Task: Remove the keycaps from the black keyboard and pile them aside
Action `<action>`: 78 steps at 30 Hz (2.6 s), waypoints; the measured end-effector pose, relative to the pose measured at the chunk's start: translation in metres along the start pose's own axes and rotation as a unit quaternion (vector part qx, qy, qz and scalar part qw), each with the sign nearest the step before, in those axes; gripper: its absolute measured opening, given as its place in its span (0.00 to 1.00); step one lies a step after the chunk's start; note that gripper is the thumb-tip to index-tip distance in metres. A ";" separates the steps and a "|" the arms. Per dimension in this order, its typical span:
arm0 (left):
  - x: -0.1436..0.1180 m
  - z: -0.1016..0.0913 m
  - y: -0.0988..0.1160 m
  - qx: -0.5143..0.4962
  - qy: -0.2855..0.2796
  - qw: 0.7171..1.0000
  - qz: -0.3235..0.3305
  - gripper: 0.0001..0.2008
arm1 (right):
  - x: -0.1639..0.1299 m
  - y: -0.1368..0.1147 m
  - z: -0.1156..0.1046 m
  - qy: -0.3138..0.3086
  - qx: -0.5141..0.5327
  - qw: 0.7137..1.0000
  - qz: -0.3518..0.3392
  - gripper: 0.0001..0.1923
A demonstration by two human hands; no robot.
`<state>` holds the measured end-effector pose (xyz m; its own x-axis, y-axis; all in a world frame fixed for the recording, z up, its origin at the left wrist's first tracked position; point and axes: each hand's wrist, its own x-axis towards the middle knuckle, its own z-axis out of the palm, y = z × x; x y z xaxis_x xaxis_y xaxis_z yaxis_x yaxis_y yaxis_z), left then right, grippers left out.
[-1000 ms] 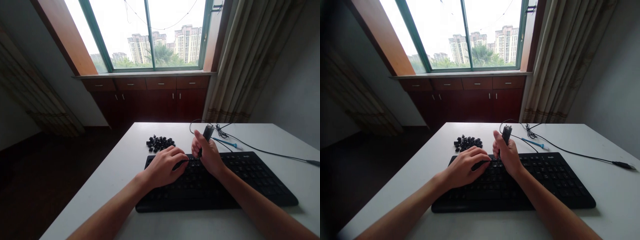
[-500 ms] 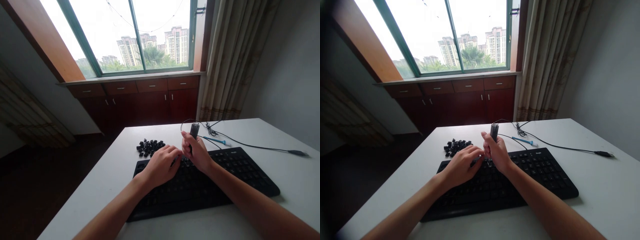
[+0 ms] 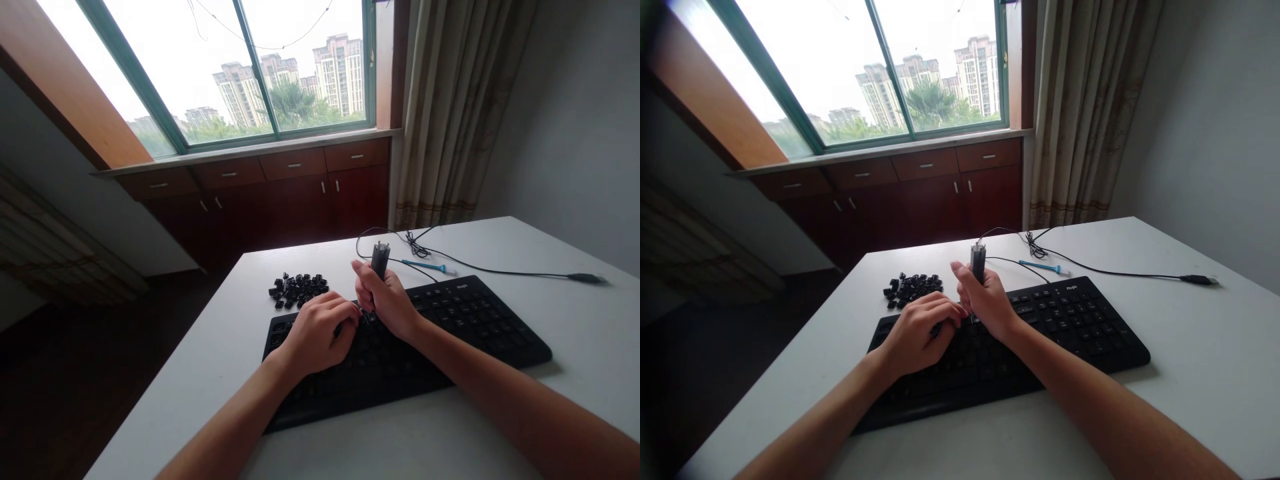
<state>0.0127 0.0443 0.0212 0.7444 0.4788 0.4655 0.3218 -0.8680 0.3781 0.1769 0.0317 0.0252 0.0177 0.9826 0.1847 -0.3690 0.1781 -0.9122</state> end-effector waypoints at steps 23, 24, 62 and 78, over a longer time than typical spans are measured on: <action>0.006 0.002 -0.002 -0.145 0.076 0.959 -0.230 0.11 | -0.006 0.009 0.005 -0.086 -0.055 0.995 -0.022 0.23; 0.006 0.002 -0.003 -0.144 0.081 0.958 -0.233 0.10 | -0.005 0.008 0.005 -0.097 -0.065 0.993 -0.024 0.23; 0.008 0.026 0.023 -0.149 -0.007 0.979 -0.138 0.56 | -0.004 0.002 0.011 0.016 0.051 0.998 -0.018 0.31; 0.005 -0.002 0.002 -0.001 -0.040 0.998 -0.047 0.14 | -0.001 0.001 0.005 0.084 0.100 0.990 0.047 0.29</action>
<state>0.0155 0.0452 0.0255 0.7546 0.5466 0.3630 0.3920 -0.8192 0.4187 0.1721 0.0311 0.0265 0.1217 0.9923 0.0231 -0.5522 0.0871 -0.8291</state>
